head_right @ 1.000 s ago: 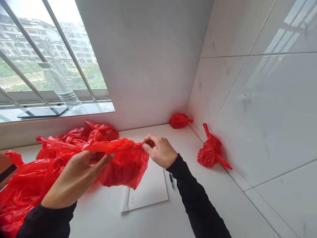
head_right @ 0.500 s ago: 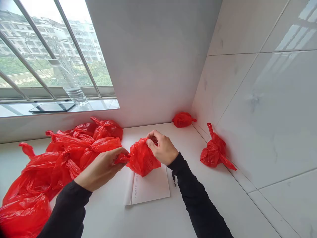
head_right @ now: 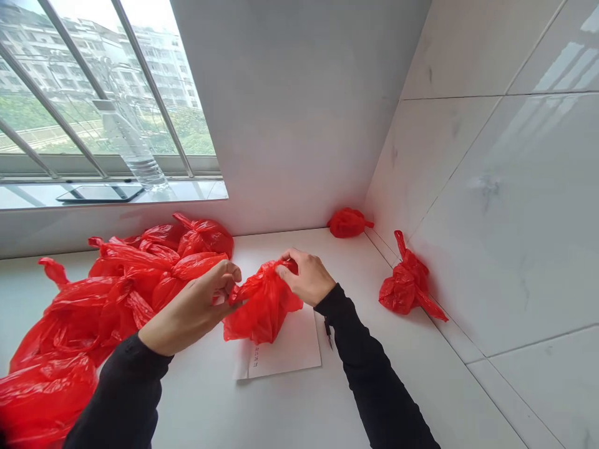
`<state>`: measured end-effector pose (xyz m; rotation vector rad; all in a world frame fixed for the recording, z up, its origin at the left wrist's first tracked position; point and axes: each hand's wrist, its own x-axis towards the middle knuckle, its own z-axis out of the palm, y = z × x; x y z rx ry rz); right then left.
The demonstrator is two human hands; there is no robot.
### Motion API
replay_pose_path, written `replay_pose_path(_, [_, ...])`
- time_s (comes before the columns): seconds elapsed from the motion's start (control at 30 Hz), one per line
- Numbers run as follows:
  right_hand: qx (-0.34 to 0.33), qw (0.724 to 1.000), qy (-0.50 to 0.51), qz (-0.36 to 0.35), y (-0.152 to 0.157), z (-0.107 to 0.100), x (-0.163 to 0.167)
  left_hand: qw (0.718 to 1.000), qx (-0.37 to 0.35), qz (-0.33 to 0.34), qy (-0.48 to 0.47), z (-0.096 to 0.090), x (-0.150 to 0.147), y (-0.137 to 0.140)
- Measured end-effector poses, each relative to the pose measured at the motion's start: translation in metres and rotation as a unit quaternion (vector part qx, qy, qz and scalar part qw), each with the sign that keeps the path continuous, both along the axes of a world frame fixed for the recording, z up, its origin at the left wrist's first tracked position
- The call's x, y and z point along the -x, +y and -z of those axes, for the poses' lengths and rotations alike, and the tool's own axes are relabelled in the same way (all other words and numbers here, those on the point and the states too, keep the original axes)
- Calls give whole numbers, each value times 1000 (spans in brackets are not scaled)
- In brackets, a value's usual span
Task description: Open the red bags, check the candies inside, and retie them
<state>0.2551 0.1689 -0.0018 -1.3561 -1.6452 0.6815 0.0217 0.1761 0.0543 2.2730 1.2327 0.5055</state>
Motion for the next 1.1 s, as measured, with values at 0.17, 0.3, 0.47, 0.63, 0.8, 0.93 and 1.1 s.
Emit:
replay_pose_path(0.17, [-41, 994, 86, 51, 8, 5, -25, 999, -8, -33, 10, -4, 16, 6])
replay_pose_path(0.3, [-9, 995, 100, -9, 5, 3, -20, 999, -36, -36, 2, 0, 4, 4])
replay_pose_path(0.47, [-9, 993, 118, -3, 4, 3, -12, 997, -39, -61, -22, 4, -13, 2])
replay_pose_path(0.63, [-32, 986, 155, 60, 10, 7, -31, 975, -87, -176, -101, -2, 10, 13])
replay_pose_path(0.8, [-11, 992, 123, 22, -1, -3, -27, 977, -74, -167, -109, -4, 7, 9])
replay_pose_path(0.93, [-130, 982, 18, 137, -21, -21, -6, 975, -97, -174, -98, -6, -2, 3])
replay_pose_path(1.1, [-228, 970, -81, 0, -28, -27, 23, 972, -121, -186, -78, -16, 0, -4])
